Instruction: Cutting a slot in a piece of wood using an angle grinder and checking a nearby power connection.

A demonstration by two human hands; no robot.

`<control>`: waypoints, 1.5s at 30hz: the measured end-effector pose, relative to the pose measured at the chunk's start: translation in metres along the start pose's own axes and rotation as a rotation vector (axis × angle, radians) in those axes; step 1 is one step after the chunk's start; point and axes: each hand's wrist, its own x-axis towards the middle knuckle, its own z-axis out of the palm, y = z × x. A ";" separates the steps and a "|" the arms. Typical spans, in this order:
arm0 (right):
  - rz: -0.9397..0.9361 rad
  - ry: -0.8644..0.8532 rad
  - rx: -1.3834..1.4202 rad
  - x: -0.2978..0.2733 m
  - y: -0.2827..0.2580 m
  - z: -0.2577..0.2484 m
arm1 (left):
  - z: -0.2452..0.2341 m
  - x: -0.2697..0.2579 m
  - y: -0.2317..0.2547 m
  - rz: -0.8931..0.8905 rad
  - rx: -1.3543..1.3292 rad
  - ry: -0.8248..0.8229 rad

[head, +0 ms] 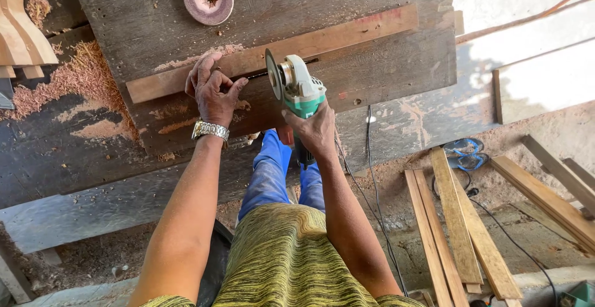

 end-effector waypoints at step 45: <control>0.055 0.010 -0.034 -0.003 -0.008 0.024 | 0.001 0.000 -0.010 -0.087 -0.265 -0.128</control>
